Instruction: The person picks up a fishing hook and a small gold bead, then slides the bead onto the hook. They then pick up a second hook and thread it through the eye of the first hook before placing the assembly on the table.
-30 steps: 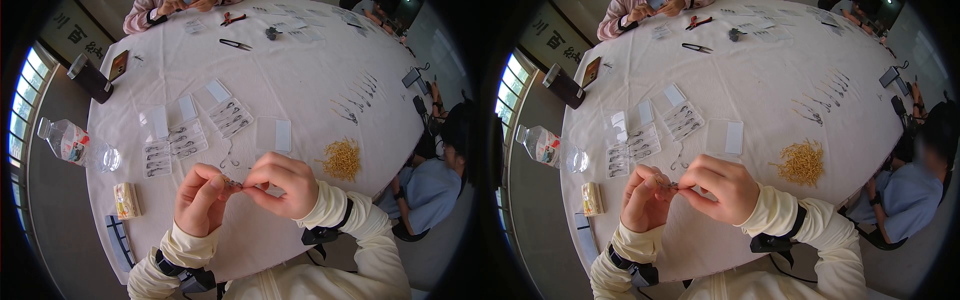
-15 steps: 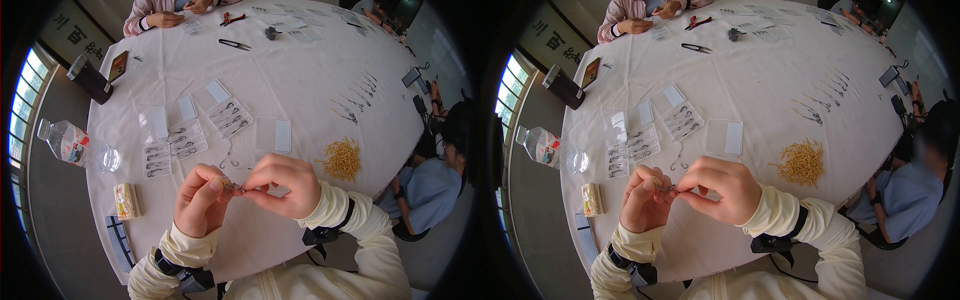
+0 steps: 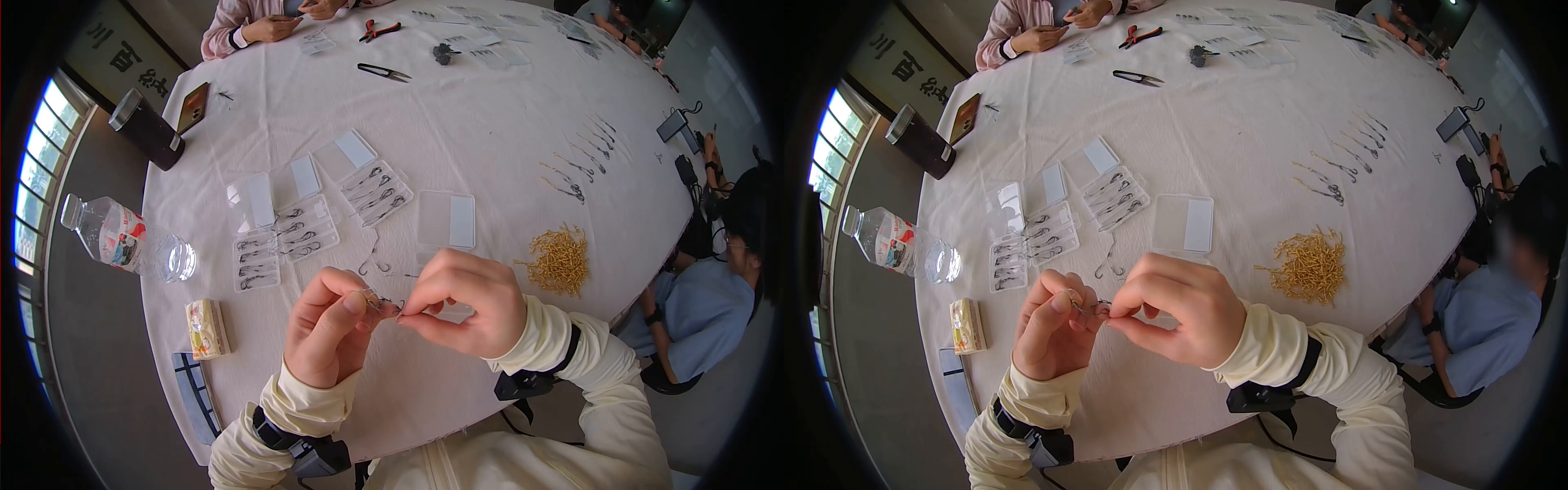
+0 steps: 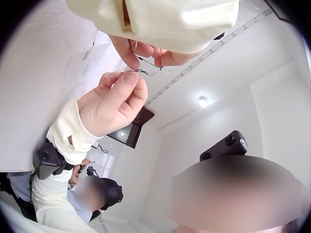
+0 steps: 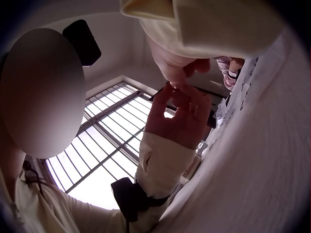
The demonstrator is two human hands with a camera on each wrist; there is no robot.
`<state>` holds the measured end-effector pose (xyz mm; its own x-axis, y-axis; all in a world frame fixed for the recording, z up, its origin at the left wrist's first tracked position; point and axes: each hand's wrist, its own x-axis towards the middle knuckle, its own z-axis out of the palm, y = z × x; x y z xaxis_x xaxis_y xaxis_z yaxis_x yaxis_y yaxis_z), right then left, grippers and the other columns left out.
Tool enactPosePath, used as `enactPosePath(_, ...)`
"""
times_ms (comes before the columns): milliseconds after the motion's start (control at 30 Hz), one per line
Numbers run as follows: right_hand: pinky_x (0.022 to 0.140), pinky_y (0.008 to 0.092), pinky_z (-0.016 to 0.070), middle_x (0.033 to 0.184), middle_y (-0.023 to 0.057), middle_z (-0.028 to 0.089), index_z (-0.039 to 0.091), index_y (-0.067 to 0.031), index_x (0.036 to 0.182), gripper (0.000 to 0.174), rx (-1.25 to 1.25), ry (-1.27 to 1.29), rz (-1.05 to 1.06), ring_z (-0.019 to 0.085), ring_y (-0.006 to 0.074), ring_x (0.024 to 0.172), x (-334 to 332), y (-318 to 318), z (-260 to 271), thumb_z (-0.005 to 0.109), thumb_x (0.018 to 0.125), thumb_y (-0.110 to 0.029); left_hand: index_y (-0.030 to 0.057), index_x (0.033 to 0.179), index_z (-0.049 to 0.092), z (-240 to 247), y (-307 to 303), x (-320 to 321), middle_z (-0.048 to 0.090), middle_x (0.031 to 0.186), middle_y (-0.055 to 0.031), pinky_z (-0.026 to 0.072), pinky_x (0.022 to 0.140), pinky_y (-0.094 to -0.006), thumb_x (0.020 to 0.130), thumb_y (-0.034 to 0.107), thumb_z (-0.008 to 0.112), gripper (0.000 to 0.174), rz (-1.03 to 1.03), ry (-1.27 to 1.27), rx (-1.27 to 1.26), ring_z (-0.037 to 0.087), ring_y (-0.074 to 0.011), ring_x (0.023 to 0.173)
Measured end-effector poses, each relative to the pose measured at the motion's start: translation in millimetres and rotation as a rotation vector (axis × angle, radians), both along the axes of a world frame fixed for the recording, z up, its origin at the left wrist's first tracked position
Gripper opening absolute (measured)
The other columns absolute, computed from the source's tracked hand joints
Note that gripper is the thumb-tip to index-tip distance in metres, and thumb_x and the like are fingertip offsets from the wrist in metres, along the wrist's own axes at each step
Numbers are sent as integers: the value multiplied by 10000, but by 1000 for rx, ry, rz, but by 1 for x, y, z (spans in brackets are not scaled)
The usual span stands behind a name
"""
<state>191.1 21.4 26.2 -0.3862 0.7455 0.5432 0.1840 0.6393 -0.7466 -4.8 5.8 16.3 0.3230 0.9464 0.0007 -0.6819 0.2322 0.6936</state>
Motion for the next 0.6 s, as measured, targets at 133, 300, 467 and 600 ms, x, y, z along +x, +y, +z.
enactPosePath(133, 531, 245, 483, 809, 24, 591, 628, -64, 839, 187, 4, 4, 13, 589, 127, 628, 1, 0, 2, 749, 735, 35, 14, 942, 546, 0, 1, 0, 595, 846, -67, 498, 906, -384, 946, 30, 481, 67, -10, -2, 19, 546, -126, 788)
enactPosePath(300, 535, 244, 467, 824, 30, 595, 636, -60, 863, 208, -5, 23, 19, 576, 118, 643, 3, 1, 0, 761, 729, 38, 14, 943, 547, -2, 2, -2, 599, 867, -74, 494, 901, -379, 944, 28, 481, 67, -19, -12, 31, 551, -131, 802)
enactPosePath(467, 537, 244, 448, 826, 35, 600, 640, -53, 872, 214, -7, 3, 21, 564, 111, 649, 3, 2, 1, 761, 727, 47, 13, 945, 548, -1, 2, -2, 605, 879, -80, 491, 889, -369, 944, 32, 487, 64, -29, -12, 36, 551, -139, 799)
enactPosePath(600, 549, 241, 441, 832, 37, 600, 653, -58, 898, 207, -25, 14, 51, 564, 112, 653, 4, 3, 0, 734, 743, 53, 11, 949, 549, 1, 1, -2, 613, 889, -85, 485, 879, -363, 944, 35, 492, 62, -41, -8, 44, 580, -161, 843)
